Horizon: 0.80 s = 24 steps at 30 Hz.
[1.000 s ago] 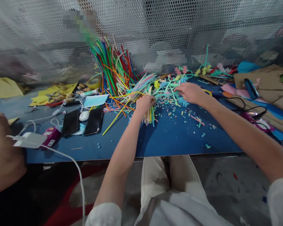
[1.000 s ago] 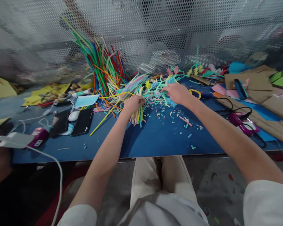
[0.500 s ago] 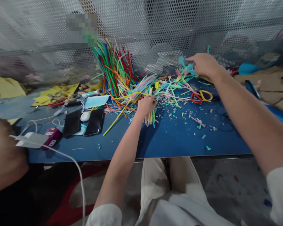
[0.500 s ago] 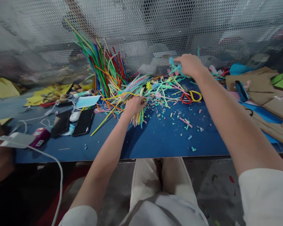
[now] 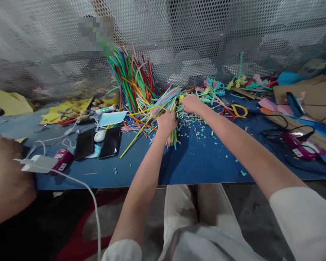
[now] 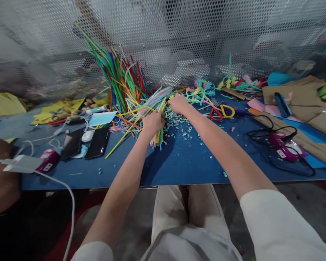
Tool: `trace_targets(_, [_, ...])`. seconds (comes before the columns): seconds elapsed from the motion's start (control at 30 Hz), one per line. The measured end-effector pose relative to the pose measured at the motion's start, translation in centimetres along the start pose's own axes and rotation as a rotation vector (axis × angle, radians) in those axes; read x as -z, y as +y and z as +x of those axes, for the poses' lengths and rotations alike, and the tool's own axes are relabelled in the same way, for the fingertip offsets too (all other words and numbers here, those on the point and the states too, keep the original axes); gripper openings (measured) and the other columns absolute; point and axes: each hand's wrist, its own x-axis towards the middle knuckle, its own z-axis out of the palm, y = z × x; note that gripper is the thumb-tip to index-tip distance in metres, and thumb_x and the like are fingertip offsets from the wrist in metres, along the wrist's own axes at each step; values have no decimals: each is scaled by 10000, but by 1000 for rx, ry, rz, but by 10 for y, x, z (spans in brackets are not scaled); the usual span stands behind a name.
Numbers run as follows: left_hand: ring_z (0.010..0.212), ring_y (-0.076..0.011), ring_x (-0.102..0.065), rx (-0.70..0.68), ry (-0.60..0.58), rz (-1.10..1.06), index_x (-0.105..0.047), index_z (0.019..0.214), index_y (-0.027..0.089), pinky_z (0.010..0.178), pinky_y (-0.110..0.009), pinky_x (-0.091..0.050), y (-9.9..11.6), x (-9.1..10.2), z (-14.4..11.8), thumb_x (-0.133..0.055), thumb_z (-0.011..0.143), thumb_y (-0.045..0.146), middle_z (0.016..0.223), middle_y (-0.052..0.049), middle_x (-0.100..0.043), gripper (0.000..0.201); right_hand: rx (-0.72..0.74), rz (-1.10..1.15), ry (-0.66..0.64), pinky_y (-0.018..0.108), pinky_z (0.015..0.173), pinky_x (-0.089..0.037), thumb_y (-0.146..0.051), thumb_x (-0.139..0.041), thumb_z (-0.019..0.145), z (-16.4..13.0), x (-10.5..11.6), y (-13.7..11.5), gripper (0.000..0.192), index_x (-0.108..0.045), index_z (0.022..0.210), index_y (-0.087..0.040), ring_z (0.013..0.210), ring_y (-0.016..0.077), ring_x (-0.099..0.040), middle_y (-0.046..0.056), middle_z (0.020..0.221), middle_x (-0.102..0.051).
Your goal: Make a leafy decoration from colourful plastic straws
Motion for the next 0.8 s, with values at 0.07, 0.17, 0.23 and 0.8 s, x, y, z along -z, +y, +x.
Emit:
trace_targets(0.07, [1229,-381,-733,58,13,-13,-681,1397,229,994,-490,-610,0,4,-2,-646,980,265,1406,-167,-712,420,18,-55,-19,514,1119,-486,-192,-574,975,8,-2,-6,369,-815,1252,-158,1401,403,-582,209,1409,-720])
trace_targets(0.17, [1241,-418,-724,130,24,-39,-664,1419,182,990,-519,-609,-3,8,-2,-689,969,322,1347,-210,-738,472,6,-74,7,523,1120,-476,-138,-526,1004,9,1,-9,345,-822,1181,-142,1377,388,-583,198,1402,-707])
trace_targets(0.23, [1249,-421,-723,165,29,-53,-693,1386,169,997,-517,-609,-5,11,-2,-686,986,371,1307,-211,-758,448,-24,-60,68,523,1115,-465,-129,-482,1053,5,10,-9,344,-805,1172,-129,1316,350,-612,187,1344,-732])
trace_targets(0.8, [1299,-341,-690,128,173,-197,-727,1382,257,1115,-490,-511,-10,12,1,-559,1061,346,1272,-134,-790,373,-440,27,395,570,960,-507,-329,-674,1002,-69,56,110,356,-845,1177,-72,1070,356,-693,275,1161,-788])
